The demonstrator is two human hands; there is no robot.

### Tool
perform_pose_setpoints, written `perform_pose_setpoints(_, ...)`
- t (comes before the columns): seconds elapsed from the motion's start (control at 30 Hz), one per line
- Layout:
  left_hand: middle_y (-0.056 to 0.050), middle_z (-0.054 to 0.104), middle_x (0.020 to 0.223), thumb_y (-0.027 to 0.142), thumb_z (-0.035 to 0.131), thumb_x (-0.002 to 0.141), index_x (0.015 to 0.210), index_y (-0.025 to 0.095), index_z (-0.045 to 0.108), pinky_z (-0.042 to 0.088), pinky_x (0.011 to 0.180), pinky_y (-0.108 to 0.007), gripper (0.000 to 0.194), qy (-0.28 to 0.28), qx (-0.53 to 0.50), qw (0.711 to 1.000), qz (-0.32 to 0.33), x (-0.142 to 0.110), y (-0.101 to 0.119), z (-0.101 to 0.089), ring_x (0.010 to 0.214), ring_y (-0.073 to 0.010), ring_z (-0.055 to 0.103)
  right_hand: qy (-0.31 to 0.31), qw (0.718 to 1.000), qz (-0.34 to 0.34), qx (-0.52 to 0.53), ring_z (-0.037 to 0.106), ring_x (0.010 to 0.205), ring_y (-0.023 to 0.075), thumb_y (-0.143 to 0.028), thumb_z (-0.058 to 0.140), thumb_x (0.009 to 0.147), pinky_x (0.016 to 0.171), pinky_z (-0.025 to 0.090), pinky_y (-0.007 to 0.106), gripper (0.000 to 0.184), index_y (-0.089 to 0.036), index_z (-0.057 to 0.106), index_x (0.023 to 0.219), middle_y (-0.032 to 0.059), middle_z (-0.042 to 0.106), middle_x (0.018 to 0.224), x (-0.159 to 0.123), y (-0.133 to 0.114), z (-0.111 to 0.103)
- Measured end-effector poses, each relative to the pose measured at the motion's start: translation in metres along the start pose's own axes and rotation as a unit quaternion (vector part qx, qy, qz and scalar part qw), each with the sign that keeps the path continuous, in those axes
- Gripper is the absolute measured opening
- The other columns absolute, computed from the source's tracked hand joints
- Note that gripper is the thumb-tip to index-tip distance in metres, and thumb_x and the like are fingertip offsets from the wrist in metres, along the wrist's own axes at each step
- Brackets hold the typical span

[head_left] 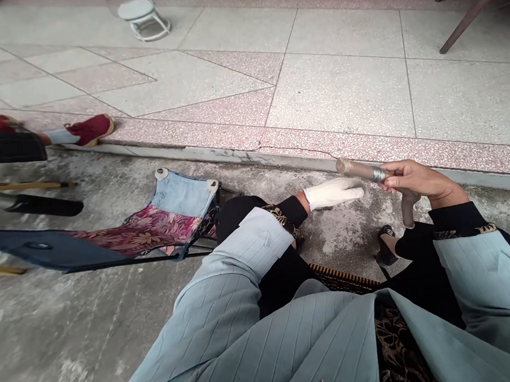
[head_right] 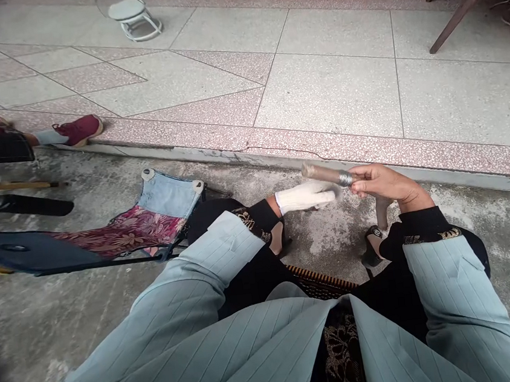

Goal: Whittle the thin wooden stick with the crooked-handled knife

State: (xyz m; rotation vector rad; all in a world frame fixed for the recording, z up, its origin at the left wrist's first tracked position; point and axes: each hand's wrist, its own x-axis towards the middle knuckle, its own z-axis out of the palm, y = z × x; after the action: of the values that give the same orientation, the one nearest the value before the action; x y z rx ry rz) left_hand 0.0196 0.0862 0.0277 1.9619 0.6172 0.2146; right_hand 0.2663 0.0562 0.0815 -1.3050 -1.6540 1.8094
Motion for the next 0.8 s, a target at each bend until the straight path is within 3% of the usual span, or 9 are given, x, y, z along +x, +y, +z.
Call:
perform_pose_setpoints(0.1, -0.003, 0.063, 0.077, 0.050, 0.030, 0.101, 0.090, 0.016, 0.064, 0.040, 0.066, -0.026, 0.049, 0.000, 0.052, 0.999, -0.016, 0.003, 0.005, 0.012, 0.066, -0.0126, 0.055, 0.111, 0.992, -0.008, 0.056, 0.049, 0.061, 0.0104, -0.046, 0.074, 0.076, 0.061, 0.042, 0.026, 0.032, -0.017, 0.064, 0.083, 0.0000, 0.058, 0.075, 0.006, 0.009, -0.002)
perform_pose_setpoints(0.17, -0.005, 0.065, 0.079, 0.049, 0.030, 0.101, 0.085, 0.015, 0.063, 0.040, 0.069, -0.027, 0.051, 0.015, 0.099, 0.995, -0.030, 0.006, 0.007, 0.019, 0.070, -0.0143, 0.057, 0.169, 0.985, 0.016, 0.037, 0.048, 0.059, 0.0110, -0.047, 0.070, 0.077, 0.061, 0.041, 0.027, 0.031, -0.018, 0.060, 0.079, -0.0001, 0.057, 0.072, 0.014, 0.018, -0.002)
perform_pose_setpoints(0.3, -0.008, 0.066, 0.076, 0.048, 0.044, 0.096, 0.079, 0.015, 0.064, 0.039, 0.074, -0.028, 0.042, 0.013, 0.134, 0.990, -0.043, 0.011, 0.007, 0.025, 0.080, -0.0191, 0.059, 0.216, 0.946, 0.101, -0.218, 0.054, 0.066, 0.0162, -0.042, 0.062, 0.083, 0.061, 0.039, 0.028, 0.025, -0.019, 0.065, 0.091, 0.0027, 0.061, 0.075, 0.025, 0.026, 0.005)
perform_pose_setpoints(0.4, -0.008, 0.069, 0.079, 0.045, 0.048, 0.095, 0.082, 0.015, 0.065, 0.039, 0.077, -0.028, 0.037, 0.003, 0.150, 0.988, -0.042, 0.010, 0.006, 0.024, 0.088, -0.0202, 0.061, 0.155, 0.883, 0.160, -0.413, 0.058, 0.076, 0.0208, -0.039, 0.058, 0.087, 0.062, 0.036, 0.030, 0.024, -0.019, 0.068, 0.096, 0.0075, 0.067, 0.087, 0.029, 0.022, 0.017)
perform_pose_setpoints(0.5, -0.007, 0.070, 0.081, 0.042, 0.049, 0.093, 0.084, 0.016, 0.066, 0.039, 0.077, -0.026, 0.033, -0.011, 0.156, 0.987, -0.032, 0.009, 0.004, 0.019, 0.090, -0.0192, 0.061, -0.003, 0.866, 0.186, -0.464, 0.059, 0.078, 0.0209, -0.033, 0.060, 0.086, 0.061, 0.036, 0.030, 0.019, -0.017, 0.069, 0.092, 0.0088, 0.068, 0.090, 0.029, 0.017, 0.026)
perform_pose_setpoints(0.6, -0.005, 0.068, 0.074, 0.042, 0.053, 0.091, 0.081, 0.016, 0.066, 0.040, 0.072, -0.026, 0.031, -0.034, 0.118, 0.992, -0.016, 0.009, 0.001, 0.014, 0.081, -0.0176, 0.061, -0.184, 0.887, 0.144, -0.399, 0.056, 0.071, 0.0175, -0.032, 0.064, 0.082, 0.060, 0.035, 0.028, 0.016, -0.017, 0.070, 0.086, 0.0047, 0.066, 0.079, 0.024, 0.012, 0.024)
perform_pose_setpoints(0.67, -0.004, 0.064, 0.066, 0.044, 0.055, 0.090, 0.078, 0.016, 0.065, 0.040, 0.066, -0.027, 0.033, -0.055, 0.069, 0.996, -0.007, 0.009, -0.001, 0.012, 0.071, -0.0168, 0.059, -0.261, 0.913, 0.100, -0.298, 0.054, 0.066, 0.0149, -0.039, 0.066, 0.082, 0.060, 0.036, 0.027, 0.023, -0.016, 0.070, 0.087, 0.0016, 0.062, 0.073, 0.017, 0.008, 0.016)
perform_pose_setpoints(0.73, -0.004, 0.061, 0.061, 0.046, 0.053, 0.091, 0.076, 0.015, 0.065, 0.040, 0.062, -0.028, 0.037, -0.063, 0.023, 0.998, -0.008, 0.008, -0.002, 0.011, 0.064, -0.0160, 0.056, -0.271, 0.942, 0.057, -0.187, 0.053, 0.066, 0.0133, -0.046, 0.068, 0.081, 0.061, 0.038, 0.026, 0.033, -0.015, 0.070, 0.093, 0.0006, 0.062, 0.075, 0.007, 0.003, 0.006)
perform_pose_setpoints(0.8, -0.004, 0.058, 0.059, 0.049, 0.049, 0.094, 0.080, 0.015, 0.065, 0.040, 0.060, -0.029, 0.040, -0.054, -0.003, 0.998, -0.015, 0.006, -0.002, 0.012, 0.060, -0.0151, 0.054, -0.211, 0.972, 0.034, -0.103, 0.053, 0.067, 0.0124, -0.049, 0.071, 0.079, 0.063, 0.041, 0.026, 0.040, -0.015, 0.069, 0.100, 0.0005, 0.062, 0.078, -0.002, -0.001, -0.003)
